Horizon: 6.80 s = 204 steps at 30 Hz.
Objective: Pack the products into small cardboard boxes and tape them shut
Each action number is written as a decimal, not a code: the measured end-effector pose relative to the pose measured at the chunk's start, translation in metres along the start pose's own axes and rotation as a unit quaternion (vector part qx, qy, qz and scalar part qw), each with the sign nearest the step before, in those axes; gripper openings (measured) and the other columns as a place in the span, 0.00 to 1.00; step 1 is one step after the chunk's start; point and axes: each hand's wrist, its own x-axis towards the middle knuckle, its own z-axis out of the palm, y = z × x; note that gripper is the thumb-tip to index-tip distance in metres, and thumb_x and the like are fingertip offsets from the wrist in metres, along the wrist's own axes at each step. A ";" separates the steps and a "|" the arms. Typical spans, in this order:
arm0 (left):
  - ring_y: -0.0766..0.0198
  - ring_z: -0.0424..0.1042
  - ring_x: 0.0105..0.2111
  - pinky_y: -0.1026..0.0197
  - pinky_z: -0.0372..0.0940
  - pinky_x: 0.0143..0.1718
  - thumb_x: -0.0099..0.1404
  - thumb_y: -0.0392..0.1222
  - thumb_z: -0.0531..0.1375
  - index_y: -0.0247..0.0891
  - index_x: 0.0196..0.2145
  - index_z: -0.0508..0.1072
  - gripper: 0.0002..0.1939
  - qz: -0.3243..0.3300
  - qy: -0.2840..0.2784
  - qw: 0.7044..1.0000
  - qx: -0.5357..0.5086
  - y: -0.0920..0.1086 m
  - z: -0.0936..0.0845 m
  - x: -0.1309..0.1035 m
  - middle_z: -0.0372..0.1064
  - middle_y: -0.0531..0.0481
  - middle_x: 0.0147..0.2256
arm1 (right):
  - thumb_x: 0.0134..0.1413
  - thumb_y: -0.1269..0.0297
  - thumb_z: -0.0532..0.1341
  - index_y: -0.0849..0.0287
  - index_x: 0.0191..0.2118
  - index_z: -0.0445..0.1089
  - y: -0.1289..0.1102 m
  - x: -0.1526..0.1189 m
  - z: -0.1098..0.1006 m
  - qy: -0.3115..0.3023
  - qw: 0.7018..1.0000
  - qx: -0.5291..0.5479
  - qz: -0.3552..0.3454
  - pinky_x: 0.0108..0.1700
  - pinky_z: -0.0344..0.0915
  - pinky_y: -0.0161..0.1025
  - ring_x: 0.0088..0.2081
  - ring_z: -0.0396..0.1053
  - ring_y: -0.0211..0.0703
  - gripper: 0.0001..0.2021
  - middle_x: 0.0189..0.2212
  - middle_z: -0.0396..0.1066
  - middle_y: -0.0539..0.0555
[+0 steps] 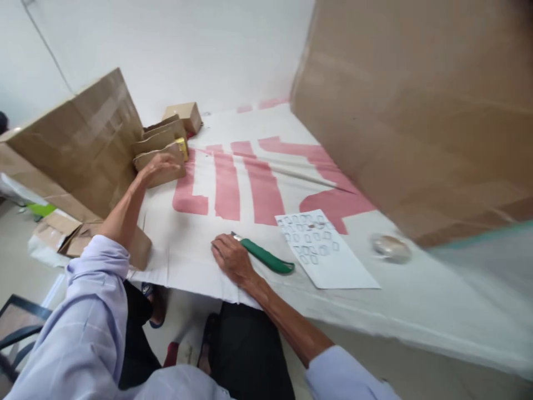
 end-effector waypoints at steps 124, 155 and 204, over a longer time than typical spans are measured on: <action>0.30 0.65 0.69 0.33 0.56 0.68 0.47 0.48 0.76 0.39 0.73 0.53 0.62 0.111 0.114 0.987 0.015 0.067 0.091 -0.314 0.66 0.29 0.68 | 0.61 0.75 0.60 0.59 0.40 0.77 -0.176 0.067 -0.158 -0.088 0.930 -0.241 -0.263 0.53 0.60 0.50 0.51 0.64 0.57 0.08 0.41 0.76 0.61; 0.29 0.65 0.68 0.34 0.58 0.66 0.47 0.49 0.75 0.39 0.74 0.54 0.61 0.110 0.110 0.987 0.034 0.072 0.090 -0.310 0.66 0.29 0.67 | 0.66 0.76 0.57 0.58 0.40 0.78 -0.164 0.060 -0.167 -0.083 0.953 -0.151 -0.248 0.55 0.66 0.52 0.49 0.67 0.54 0.12 0.42 0.76 0.59; 0.32 0.63 0.69 0.37 0.56 0.67 0.48 0.46 0.78 0.36 0.73 0.55 0.60 0.120 0.072 0.990 0.025 0.083 0.084 -0.309 0.65 0.28 0.68 | 0.70 0.78 0.54 0.63 0.43 0.78 -0.161 0.071 -0.171 -0.128 0.925 -0.174 -0.311 0.54 0.66 0.50 0.46 0.64 0.54 0.15 0.42 0.74 0.62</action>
